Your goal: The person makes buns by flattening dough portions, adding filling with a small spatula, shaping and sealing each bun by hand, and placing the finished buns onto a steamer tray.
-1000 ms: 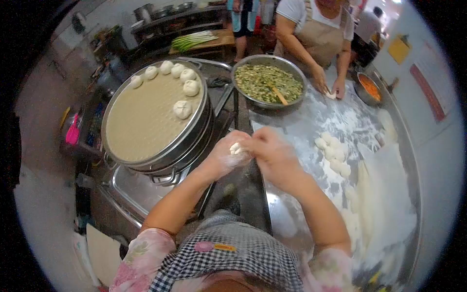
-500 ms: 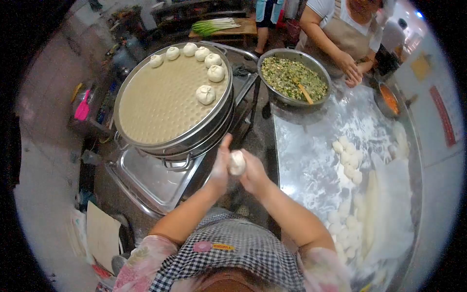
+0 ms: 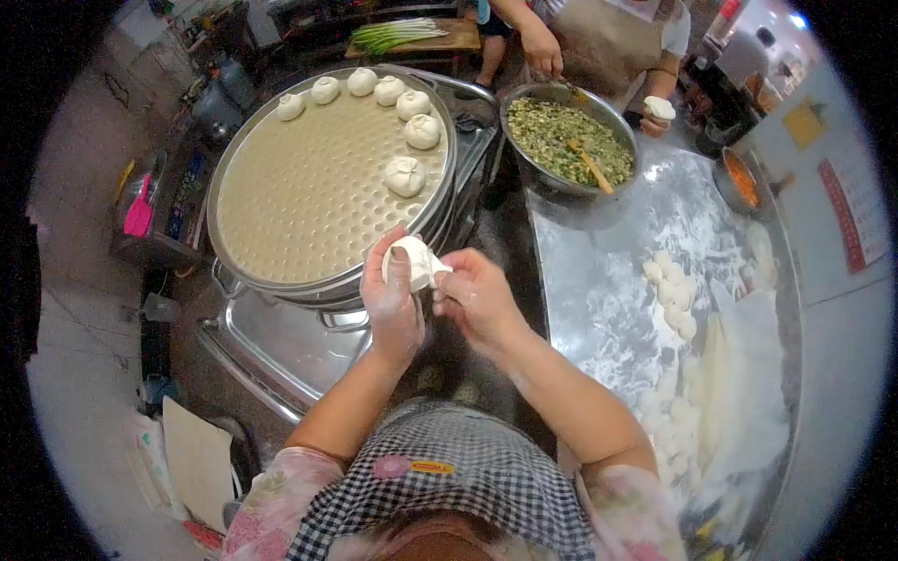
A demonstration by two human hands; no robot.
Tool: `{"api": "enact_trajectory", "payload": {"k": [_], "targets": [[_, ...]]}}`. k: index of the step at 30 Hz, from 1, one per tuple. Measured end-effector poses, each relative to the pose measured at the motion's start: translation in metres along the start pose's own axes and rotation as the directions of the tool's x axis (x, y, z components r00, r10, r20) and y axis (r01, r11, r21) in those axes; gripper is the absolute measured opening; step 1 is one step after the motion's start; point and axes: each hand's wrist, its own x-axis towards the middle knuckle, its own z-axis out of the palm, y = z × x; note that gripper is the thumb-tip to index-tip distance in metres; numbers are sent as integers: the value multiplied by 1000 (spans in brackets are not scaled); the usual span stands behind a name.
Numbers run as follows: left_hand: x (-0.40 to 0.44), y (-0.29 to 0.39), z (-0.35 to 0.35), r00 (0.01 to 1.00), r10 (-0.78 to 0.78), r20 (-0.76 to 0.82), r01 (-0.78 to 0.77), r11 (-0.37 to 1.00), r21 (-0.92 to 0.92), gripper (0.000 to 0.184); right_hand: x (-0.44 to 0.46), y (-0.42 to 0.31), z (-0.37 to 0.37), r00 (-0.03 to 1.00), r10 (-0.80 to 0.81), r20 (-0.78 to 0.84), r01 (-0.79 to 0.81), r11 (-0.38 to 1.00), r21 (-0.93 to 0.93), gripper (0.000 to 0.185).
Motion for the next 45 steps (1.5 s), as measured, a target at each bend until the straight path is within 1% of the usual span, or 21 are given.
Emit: {"api": "enact_trajectory", "payload": {"k": [1, 2, 5, 9, 10, 14, 16, 17, 19, 20, 21, 23, 25, 27, 30, 31, 33, 36, 39, 40, 45], "targets": [[2, 3, -3, 1000, -6, -3, 6, 999, -40, 39, 3, -7, 3, 989, -147, 12, 144, 952, -271, 11], [7, 1, -8, 999, 26, -21, -25, 998, 56, 37, 5, -12, 6, 957, -281, 65, 274, 810, -518, 10], [6, 9, -26, 967, -229, 109, 236, 970, -62, 39, 5, -14, 9, 737, -500, 455, 620, 232, -750, 14], [0, 24, -50, 803, -574, 159, 579, 815, 14, 48, 1, -8, 21, 781, -356, 513, 603, 218, -767, 21], [-1, 25, -56, 799, -578, 167, 578, 814, 55, 51, 1, -3, 24, 810, -341, 477, 574, 300, -762, 23], [18, 43, -67, 724, -614, 313, 626, 776, 75, 53, 18, -10, 40, 839, -226, 495, 541, 437, -718, 19], [35, 68, -62, 814, -501, 292, 506, 860, 65, 55, 31, -32, 55, 893, -155, 422, 437, 522, -732, 16], [45, 78, -60, 852, -442, 280, 444, 894, 62, 57, 41, -41, 60, 838, -280, 468, 545, 427, -722, 16], [74, 82, -70, 954, -192, 230, 176, 980, 89, 60, 60, -46, 68, 891, -263, 369, 452, 584, -675, 15], [83, 88, -76, 978, -152, 143, 118, 968, 219, 58, 70, -45, 71, 895, -277, 349, 445, 599, -666, 15], [88, 89, -82, 975, -117, 188, 48, 940, 338, 56, 81, -39, 70, 901, -276, 336, 434, 590, -681, 15], [94, 83, -96, 954, -68, 291, -107, 832, 544, 54, 104, -24, 65, 912, -275, 303, 409, 571, -712, 15], [93, 76, -98, 915, -192, 355, -222, 494, 841, 51, 111, -11, 61, 944, -194, 266, 322, 382, -866, 18], [90, 66, -98, 845, -45, 533, -496, 307, 812, 55, 109, -13, 62, 897, -296, 329, 397, 212, -893, 21], [89, 55, -99, 840, 31, 541, -534, 226, 815, 59, 113, -43, 64, 858, -455, 240, 356, 188, -916, 23], [89, 54, -99, 840, 39, 541, -536, 215, 816, 58, 126, -55, 58, 818, -520, 248, 400, 204, -893, 26], [89, 55, -98, 838, 61, 542, -543, 188, 818, 58, 159, -72, 43, 789, -544, 286, 367, 44, -929, 35], [91, 56, -99, 848, 47, 528, -525, 223, 822, 57, 211, -77, 24, 727, -531, 437, 429, -147, -891, 42], [92, 61, -97, 852, 46, 522, -519, 211, 828, 58, 234, -80, 28, 878, -334, 344, 296, -188, -937, 44], [91, 62, -96, 853, 47, 520, -518, 199, 832, 59, 237, -81, 34, 908, -297, 297, 196, -327, -925, 37], [92, 62, -94, 872, 16, 489, -483, 191, 855, 63, 238, -80, 46, 961, -260, 93, 3, -329, -944, 46]]}}
